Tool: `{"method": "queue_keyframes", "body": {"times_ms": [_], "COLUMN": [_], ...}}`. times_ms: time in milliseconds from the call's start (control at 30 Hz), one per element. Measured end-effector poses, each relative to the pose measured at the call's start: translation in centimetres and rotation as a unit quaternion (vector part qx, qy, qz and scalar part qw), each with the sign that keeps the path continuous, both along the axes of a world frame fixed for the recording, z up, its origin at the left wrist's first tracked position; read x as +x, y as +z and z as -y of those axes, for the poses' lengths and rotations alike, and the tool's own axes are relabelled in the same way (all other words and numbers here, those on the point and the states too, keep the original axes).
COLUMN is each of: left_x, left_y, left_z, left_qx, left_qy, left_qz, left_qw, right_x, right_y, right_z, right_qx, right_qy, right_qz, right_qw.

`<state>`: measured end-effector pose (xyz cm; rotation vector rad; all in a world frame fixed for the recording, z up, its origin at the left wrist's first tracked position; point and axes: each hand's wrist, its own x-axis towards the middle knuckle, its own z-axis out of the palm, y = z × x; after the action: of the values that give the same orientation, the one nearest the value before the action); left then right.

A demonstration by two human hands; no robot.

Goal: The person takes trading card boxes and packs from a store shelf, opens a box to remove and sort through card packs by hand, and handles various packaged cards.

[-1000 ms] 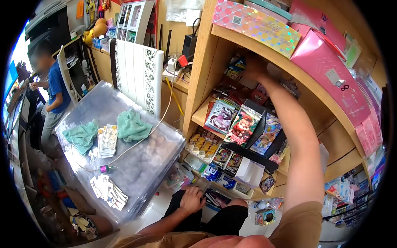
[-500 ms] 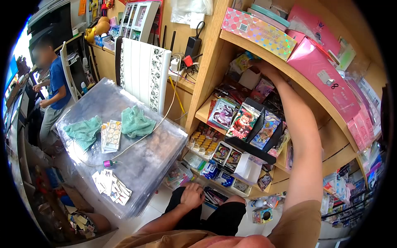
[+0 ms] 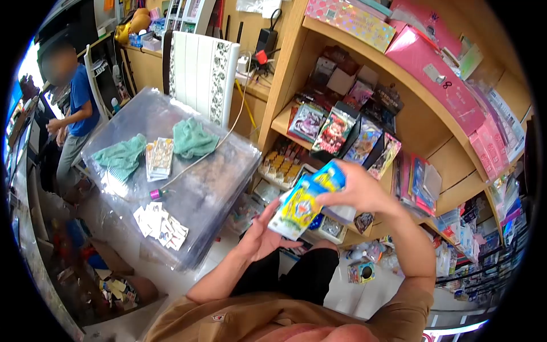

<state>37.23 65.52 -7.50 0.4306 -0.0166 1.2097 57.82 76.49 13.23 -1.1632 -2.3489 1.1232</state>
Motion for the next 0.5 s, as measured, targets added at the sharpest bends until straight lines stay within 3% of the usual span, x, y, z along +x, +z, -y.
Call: {"method": "queue_keyframes", "body": {"times_ms": [67, 133, 200, 233, 300, 333, 400, 467, 500], "left_x": [-0.2, 1.7, 2.5, 2.9, 2.5, 2.1, 2.1, 2.6, 3.0], "left_y": [3.1, 3.2, 3.5, 2.5, 3.4, 4.7, 6.7, 5.4, 5.5], "left_z": [0.0, -0.1, 0.0, -0.6, -1.1, -0.7, -0.4, -0.5, -0.3], "left_qx": [0.006, 0.007, -0.027, -0.006, -0.011, -0.067, -0.104, -0.129, -0.131], "left_qy": [-0.011, 0.076, 0.102, 0.163, 0.156, 0.076, 0.068, 0.051, 0.049], "left_qz": [-0.136, -0.28, -0.242, -0.291, -0.315, -0.207, -0.265, -0.228, -0.232], "left_qw": [0.991, 0.957, 0.964, 0.943, 0.936, 0.973, 0.956, 0.964, 0.963], "right_x": [-0.8, -0.5, 0.4, 0.6, 0.9, 1.2, 2.0, 2.2, 1.9], "right_y": [-1.6, -2.8, -3.5, -4.0, -4.4, -4.8, -6.0, -7.5, -9.2], "right_z": [1.6, 1.7, 1.4, 2.2, 3.8, 4.2, 4.7, 4.9, 4.9], "right_qx": [0.017, -0.05, -0.059, -0.045, -0.057, -0.06, -0.059, -0.078, -0.062], "right_qy": [0.018, 0.002, 0.012, 0.002, -0.011, -0.014, 0.013, 0.005, -0.045], "right_qz": [0.053, -0.069, -0.067, -0.092, -0.14, -0.141, -0.128, -0.125, -0.209], "right_qw": [0.998, 0.996, 0.996, 0.995, 0.988, 0.988, 0.99, 0.989, 0.975]}}
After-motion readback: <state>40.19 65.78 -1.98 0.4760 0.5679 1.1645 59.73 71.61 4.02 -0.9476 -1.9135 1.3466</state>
